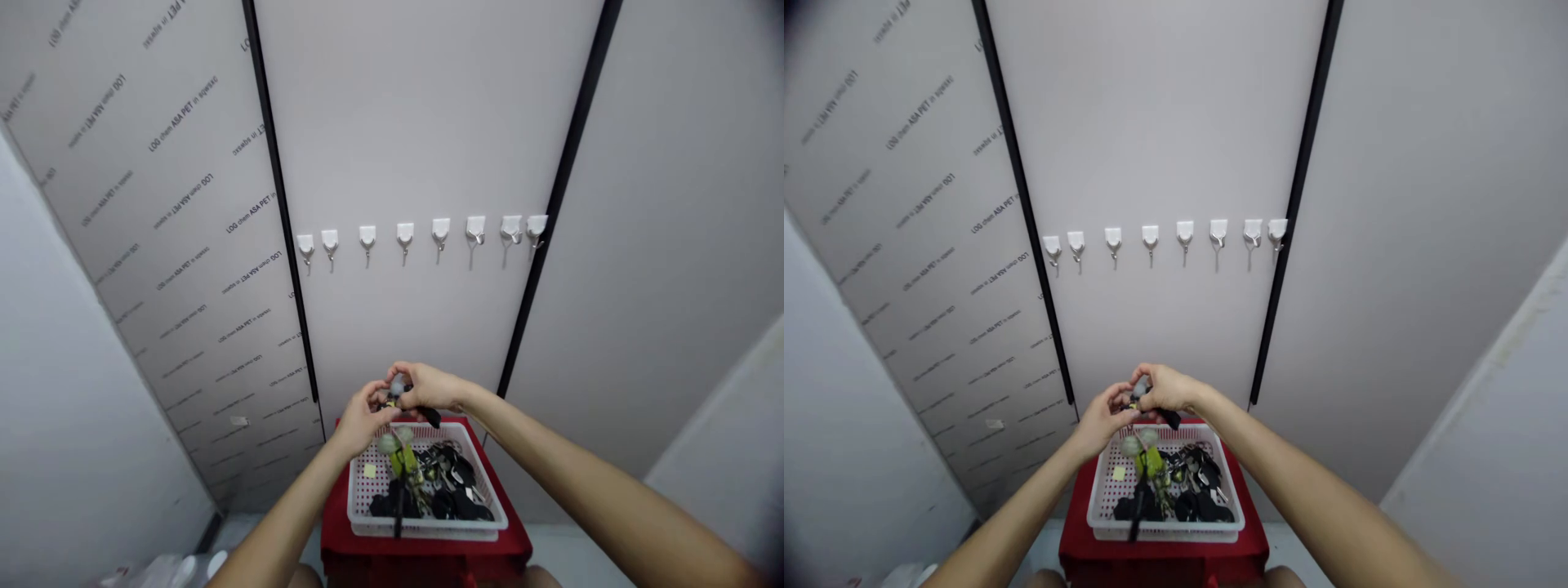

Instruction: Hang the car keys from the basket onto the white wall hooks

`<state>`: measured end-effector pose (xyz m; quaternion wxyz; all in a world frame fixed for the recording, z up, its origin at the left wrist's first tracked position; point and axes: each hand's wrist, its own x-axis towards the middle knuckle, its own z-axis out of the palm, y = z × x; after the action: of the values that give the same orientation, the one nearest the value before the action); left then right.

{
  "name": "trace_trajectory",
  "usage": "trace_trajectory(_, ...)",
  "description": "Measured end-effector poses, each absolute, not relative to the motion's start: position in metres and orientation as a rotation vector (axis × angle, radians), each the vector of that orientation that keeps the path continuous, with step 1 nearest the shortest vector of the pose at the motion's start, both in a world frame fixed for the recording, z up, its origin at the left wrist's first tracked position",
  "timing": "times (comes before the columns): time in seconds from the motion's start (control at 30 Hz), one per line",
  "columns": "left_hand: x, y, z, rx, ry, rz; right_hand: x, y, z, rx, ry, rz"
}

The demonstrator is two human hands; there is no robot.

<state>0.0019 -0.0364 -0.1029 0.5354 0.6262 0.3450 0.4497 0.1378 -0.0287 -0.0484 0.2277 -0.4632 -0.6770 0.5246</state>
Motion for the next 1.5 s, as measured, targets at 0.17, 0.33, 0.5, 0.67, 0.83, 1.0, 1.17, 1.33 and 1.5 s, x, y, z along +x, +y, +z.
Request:
trace_trajectory(0.17,0.001,-0.035,-0.111,1.313,0.885,1.270,0.145,-0.023,-0.051,-1.234,-1.853,1.397)
trace_trajectory(0.33,-0.001,-0.037,-0.107,1.290,0.976,1.362,0.146,-0.018,-0.039,-1.267,-1.857,1.185)
trace_trajectory(0.5,-0.008,-0.038,-0.100,1.391,1.081,1.347,0.131,-0.015,-0.020,-1.131,-1.816,1.009)
trace_trajectory(0.67,-0.017,-0.034,-0.073,1.633,1.003,1.393,0.112,-0.008,0.000,-1.033,-1.883,1.111)
trace_trajectory(0.83,-0.027,-0.018,-0.038,1.400,0.975,1.445,0.093,0.003,0.028,-0.935,-1.836,1.065)
trace_trajectory(1.0,-0.046,-0.004,-0.004,1.297,0.956,1.661,0.061,0.018,0.053,-0.849,-1.738,0.831)
trace_trajectory(1.17,-0.072,0.020,0.022,1.299,1.002,1.836,0.021,0.037,0.072,-0.814,-1.800,0.348)
trace_trajectory(1.33,-0.085,0.043,0.036,1.254,1.063,1.893,-0.001,0.049,0.085,-0.952,-1.853,-0.115)
trace_trajectory(1.5,-0.080,0.051,0.028,1.256,1.110,1.778,-0.006,0.056,0.080,-1.141,-1.990,-0.382)
